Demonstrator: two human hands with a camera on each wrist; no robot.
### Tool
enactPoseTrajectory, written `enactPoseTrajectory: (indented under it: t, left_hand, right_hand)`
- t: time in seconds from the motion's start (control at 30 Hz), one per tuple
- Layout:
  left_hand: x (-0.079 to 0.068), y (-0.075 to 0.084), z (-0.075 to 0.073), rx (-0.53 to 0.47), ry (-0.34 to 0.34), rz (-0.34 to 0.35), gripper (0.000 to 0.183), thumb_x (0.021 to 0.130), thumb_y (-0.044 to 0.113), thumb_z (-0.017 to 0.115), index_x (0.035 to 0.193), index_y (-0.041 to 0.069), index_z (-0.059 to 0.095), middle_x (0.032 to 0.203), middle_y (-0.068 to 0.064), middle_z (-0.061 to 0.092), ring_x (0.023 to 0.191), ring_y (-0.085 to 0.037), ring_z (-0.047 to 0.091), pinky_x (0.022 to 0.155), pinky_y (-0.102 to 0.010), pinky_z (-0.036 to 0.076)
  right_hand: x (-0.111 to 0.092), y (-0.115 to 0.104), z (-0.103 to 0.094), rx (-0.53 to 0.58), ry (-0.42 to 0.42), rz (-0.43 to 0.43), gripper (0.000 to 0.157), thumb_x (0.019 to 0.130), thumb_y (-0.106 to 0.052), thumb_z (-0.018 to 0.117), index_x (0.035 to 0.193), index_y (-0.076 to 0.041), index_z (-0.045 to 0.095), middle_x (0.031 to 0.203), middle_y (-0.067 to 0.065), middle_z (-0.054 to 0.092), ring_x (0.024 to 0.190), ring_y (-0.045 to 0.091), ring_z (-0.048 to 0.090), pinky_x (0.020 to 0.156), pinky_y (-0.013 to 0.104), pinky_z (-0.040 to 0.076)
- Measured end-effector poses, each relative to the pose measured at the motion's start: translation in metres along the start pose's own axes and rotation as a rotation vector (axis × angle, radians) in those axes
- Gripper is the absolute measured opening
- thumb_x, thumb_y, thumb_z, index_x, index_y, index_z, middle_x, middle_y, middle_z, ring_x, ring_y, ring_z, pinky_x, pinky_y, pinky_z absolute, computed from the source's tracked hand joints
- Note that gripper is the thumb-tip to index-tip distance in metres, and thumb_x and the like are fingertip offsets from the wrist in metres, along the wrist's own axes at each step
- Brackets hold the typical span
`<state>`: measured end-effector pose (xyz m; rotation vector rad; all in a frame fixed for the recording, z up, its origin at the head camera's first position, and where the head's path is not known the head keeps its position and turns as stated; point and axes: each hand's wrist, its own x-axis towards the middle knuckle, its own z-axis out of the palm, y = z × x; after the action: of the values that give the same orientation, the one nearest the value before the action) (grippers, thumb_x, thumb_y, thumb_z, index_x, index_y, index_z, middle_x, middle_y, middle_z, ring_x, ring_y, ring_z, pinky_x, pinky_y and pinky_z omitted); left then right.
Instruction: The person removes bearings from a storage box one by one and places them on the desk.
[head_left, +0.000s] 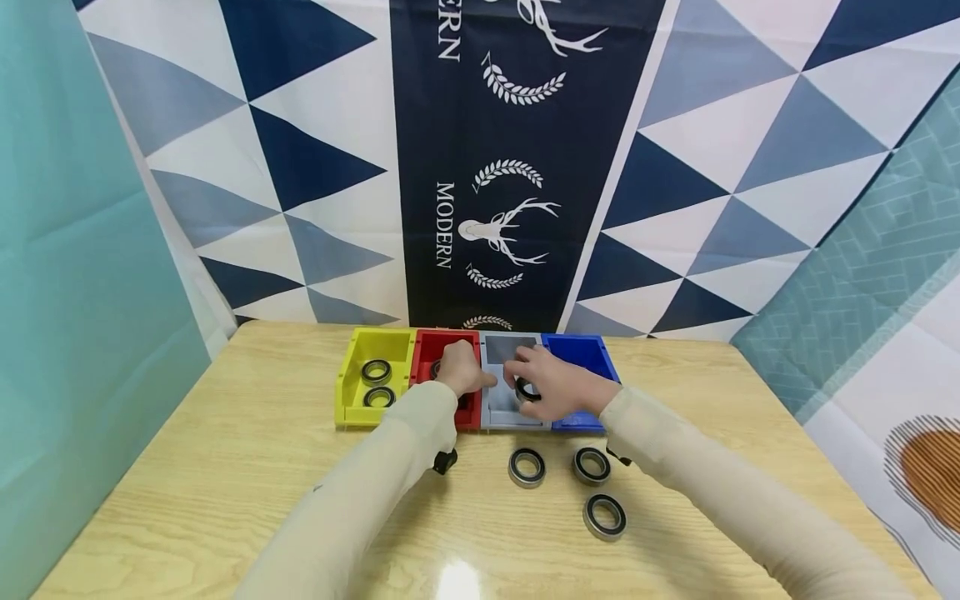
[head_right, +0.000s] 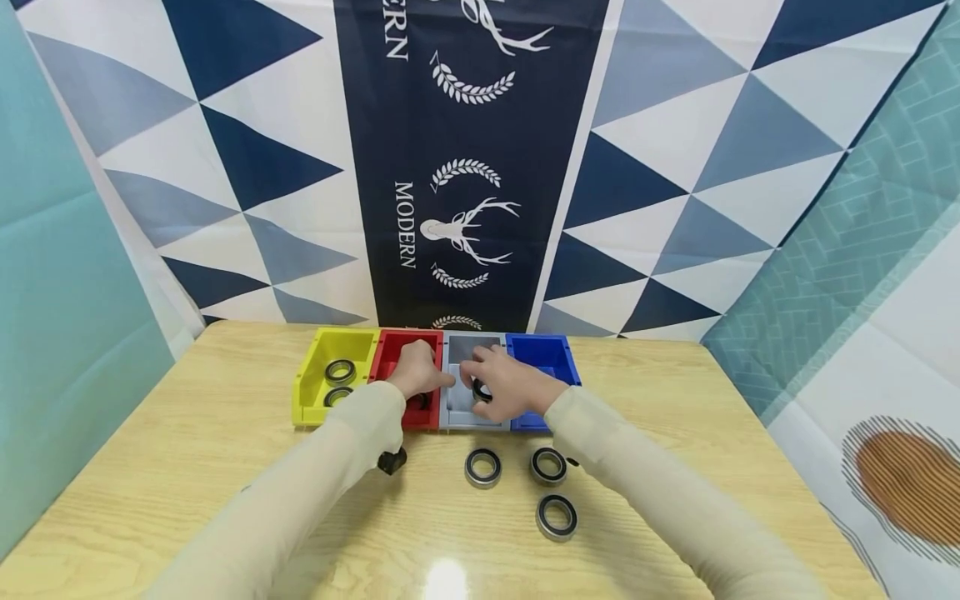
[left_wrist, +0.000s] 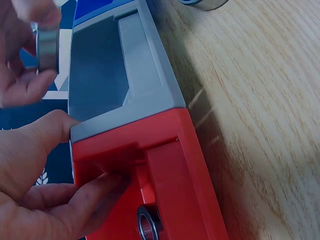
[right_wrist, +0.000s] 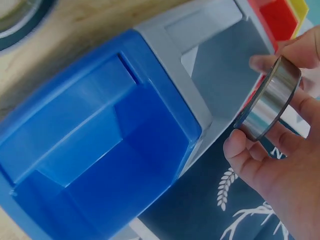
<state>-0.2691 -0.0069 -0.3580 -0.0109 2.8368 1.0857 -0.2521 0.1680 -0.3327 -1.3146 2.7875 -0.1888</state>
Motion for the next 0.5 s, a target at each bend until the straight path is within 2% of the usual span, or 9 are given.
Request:
enactPoseTrajectory:
  t: [0.3,0.5]
  left_hand:
    - [0.0,0.001,0.0,-0.013,0.001,0.008,0.026,0.075,0.019,0.08,0.086,0.0,0.065,0.071,-0.01,0.066,0.064,-0.016,0.055,0.063,-0.027,0.052]
    - [-0.001,0.001,0.0,-0.019,0.008,0.016,0.026,0.075,0.019,0.08,0.086,-0.001,0.067,0.077,-0.012,0.071,0.065,-0.015,0.058,0.069,-0.03,0.057]
  right_hand:
    - [-0.021,-0.013,0.004,0.031,0.009,-0.098,0.023,0.075,-0.014,0.066,0.096,-0.013,0.058,0.091,-0.001,0.048,0.082,0.013,0.039,0.072,0.027,0.034]
    - [-0.027,-0.024,0.01,0.006,-0.021,-0.11,0.022,0.076,-0.016,0.067,0.095,-0.017,0.057,0.093,-0.002,0.049,0.085,0.011,0.041,0.074,0.025,0.037]
